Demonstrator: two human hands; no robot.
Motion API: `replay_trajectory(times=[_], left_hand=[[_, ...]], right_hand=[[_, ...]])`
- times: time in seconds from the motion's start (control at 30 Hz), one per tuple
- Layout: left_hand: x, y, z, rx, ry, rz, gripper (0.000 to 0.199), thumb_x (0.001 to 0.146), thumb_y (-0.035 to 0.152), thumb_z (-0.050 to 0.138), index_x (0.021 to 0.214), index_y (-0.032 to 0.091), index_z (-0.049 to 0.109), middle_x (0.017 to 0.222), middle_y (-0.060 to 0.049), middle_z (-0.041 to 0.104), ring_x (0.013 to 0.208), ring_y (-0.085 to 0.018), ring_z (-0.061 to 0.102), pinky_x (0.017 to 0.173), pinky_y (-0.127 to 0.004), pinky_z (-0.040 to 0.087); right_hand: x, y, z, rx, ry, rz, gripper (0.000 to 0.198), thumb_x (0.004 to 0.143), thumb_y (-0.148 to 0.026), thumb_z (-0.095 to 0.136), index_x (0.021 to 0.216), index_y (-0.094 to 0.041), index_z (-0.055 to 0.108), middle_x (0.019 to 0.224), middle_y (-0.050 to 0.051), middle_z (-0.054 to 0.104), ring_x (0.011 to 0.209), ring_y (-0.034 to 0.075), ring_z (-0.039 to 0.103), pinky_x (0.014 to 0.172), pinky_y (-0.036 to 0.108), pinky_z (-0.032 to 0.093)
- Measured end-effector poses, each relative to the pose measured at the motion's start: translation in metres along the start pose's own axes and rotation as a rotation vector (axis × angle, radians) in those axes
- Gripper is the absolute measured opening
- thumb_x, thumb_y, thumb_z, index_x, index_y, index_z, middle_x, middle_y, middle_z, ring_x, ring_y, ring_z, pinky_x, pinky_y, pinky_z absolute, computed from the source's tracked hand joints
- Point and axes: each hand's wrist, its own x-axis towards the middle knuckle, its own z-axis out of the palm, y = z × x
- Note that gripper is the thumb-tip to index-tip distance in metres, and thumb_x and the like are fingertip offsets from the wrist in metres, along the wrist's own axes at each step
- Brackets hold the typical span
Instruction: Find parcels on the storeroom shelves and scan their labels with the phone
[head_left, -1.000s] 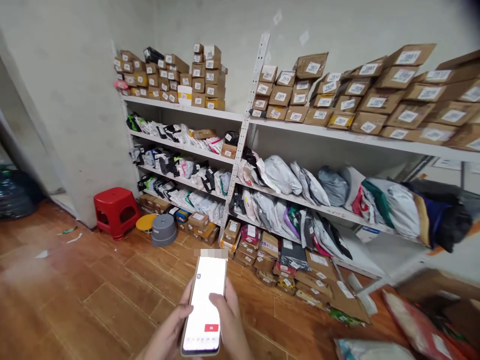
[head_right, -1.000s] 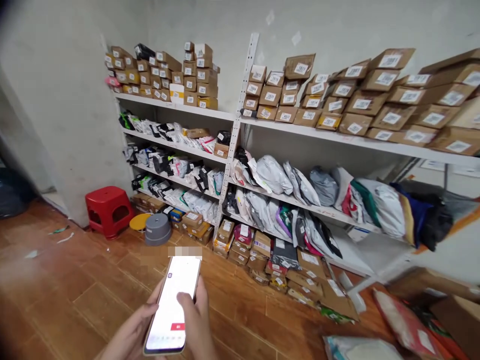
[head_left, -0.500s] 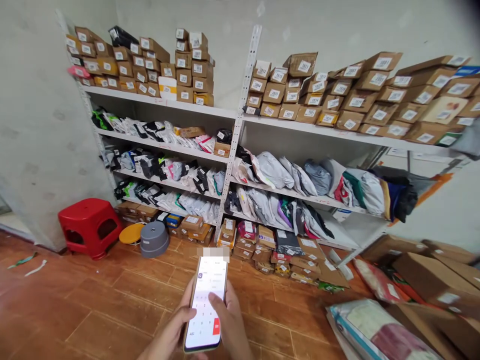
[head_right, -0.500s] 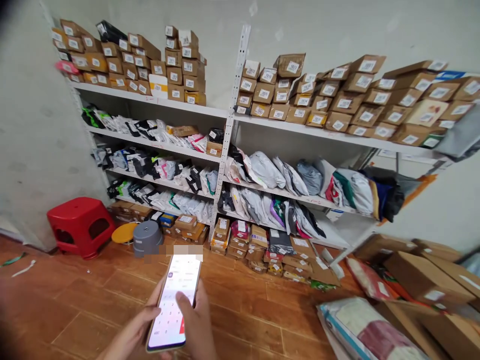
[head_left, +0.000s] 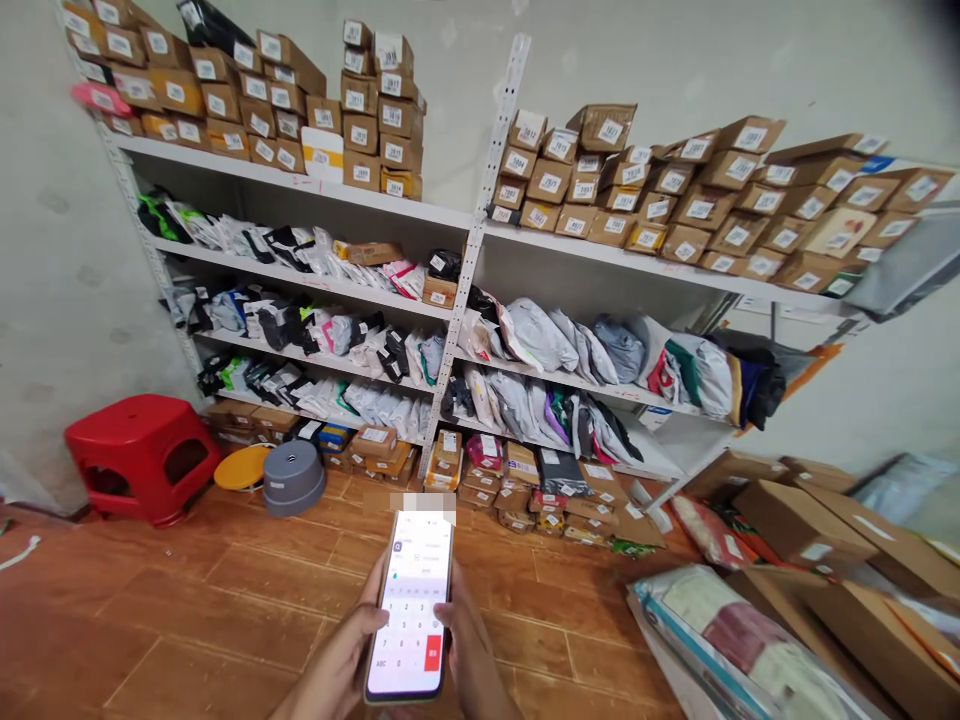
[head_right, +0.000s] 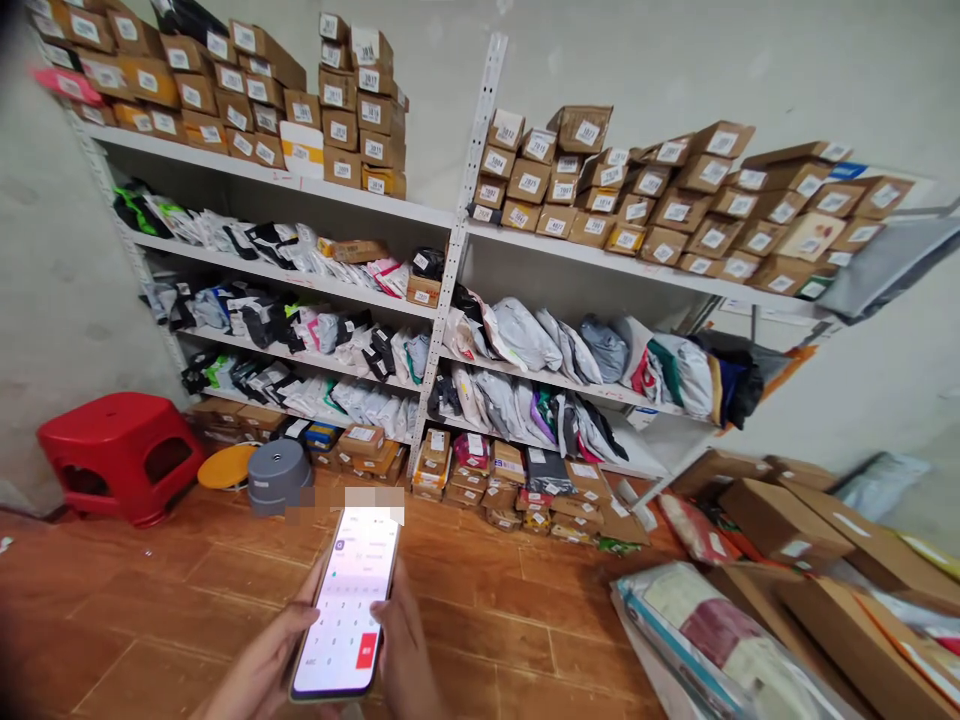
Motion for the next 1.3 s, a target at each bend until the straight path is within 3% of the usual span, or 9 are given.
replay_trajectory(times=[0.33, 0.47, 0.6, 0.77, 0.9, 1.0, 1.17, 1.3], left_hand=[[0.002, 0.01, -0.008, 0.042, -0.051, -0.053, 0.084, 0.084, 0.034, 0.053, 0.15, 0.035, 0.001, 0.136, -0.009, 0.054, 0.1, -0.034, 0.064, 0.051, -0.029, 0.053], [0.003, 0.014, -0.007, 0.093, -0.038, -0.05, 0.085, 0.084, 0.033, 0.052, 0.15, 0.032, -0.001, 0.139, -0.01, 0.051, 0.105, -0.038, 0.061, 0.05, -0.034, 0.055], [0.005, 0.017, -0.011, 0.066, -0.047, -0.051, 0.088, 0.08, 0.032, 0.055, 0.151, 0.031, 0.003, 0.138, -0.011, 0.053, 0.109, -0.038, 0.059, 0.049, -0.031, 0.052], [0.007, 0.019, -0.012, 0.016, 0.03, -0.014, 0.091, 0.081, 0.031, 0.061, 0.15, 0.033, 0.003, 0.134, -0.008, 0.057, 0.109, -0.035, 0.06, 0.071, -0.037, 0.055], [0.009, 0.021, -0.01, 0.08, 0.128, 0.0, 0.091, 0.082, 0.032, 0.064, 0.15, 0.032, 0.003, 0.131, -0.008, 0.059, 0.106, -0.032, 0.062, 0.067, -0.033, 0.055], [0.01, 0.023, -0.014, 0.023, 0.046, -0.021, 0.087, 0.081, 0.034, 0.06, 0.151, 0.031, 0.007, 0.134, -0.009, 0.057, 0.105, -0.034, 0.061, 0.058, -0.031, 0.055], [0.009, 0.033, -0.019, 0.015, -0.013, -0.056, 0.087, 0.078, 0.029, 0.054, 0.151, 0.032, 0.007, 0.137, -0.011, 0.053, 0.097, -0.036, 0.064, 0.046, -0.031, 0.053], [0.009, 0.043, -0.026, 0.005, -0.034, -0.069, 0.083, 0.075, 0.026, 0.053, 0.15, 0.034, 0.017, 0.137, -0.008, 0.054, 0.099, -0.037, 0.063, 0.048, -0.033, 0.054]], right_hand=[[0.007, 0.002, 0.005, -0.033, 0.006, 0.018, 0.05, 0.066, -0.034, 0.07, 0.114, -0.023, 0.063, 0.104, 0.006, 0.074, 0.09, 0.026, 0.067, 0.078, 0.036, 0.052], [0.011, 0.01, 0.012, -0.155, 0.043, -0.052, 0.059, 0.066, -0.042, 0.077, 0.118, -0.021, 0.058, 0.102, 0.007, 0.073, 0.092, 0.027, 0.067, 0.08, 0.038, 0.052], [0.01, 0.013, 0.015, -0.185, 0.049, -0.072, 0.07, 0.065, -0.046, 0.078, 0.124, -0.022, 0.052, 0.098, 0.007, 0.072, 0.086, 0.026, 0.067, 0.075, 0.038, 0.053], [0.006, 0.004, 0.013, -0.116, -0.123, 0.014, 0.088, 0.056, -0.039, 0.082, 0.133, -0.022, 0.043, 0.11, 0.009, 0.07, 0.095, 0.028, 0.066, 0.075, 0.037, 0.053], [0.01, -0.001, 0.01, -0.096, -0.094, 0.067, 0.068, 0.061, -0.022, 0.067, 0.127, -0.023, 0.052, 0.116, 0.004, 0.069, 0.097, 0.024, 0.064, 0.082, 0.034, 0.05], [0.016, -0.004, 0.011, -0.094, -0.054, 0.098, 0.059, 0.063, -0.019, 0.059, 0.122, -0.024, 0.058, 0.114, 0.001, 0.07, 0.099, 0.021, 0.063, 0.088, 0.032, 0.047], [0.026, -0.006, 0.019, -0.121, -0.121, 0.023, 0.053, 0.067, -0.028, 0.062, 0.119, -0.02, 0.06, 0.112, 0.005, 0.071, 0.107, 0.027, 0.061, 0.093, 0.038, 0.045], [0.034, -0.001, 0.029, -0.148, -0.04, 0.027, 0.049, 0.072, -0.042, 0.07, 0.114, -0.019, 0.063, 0.11, 0.007, 0.072, 0.104, 0.026, 0.063, 0.089, 0.037, 0.047]])
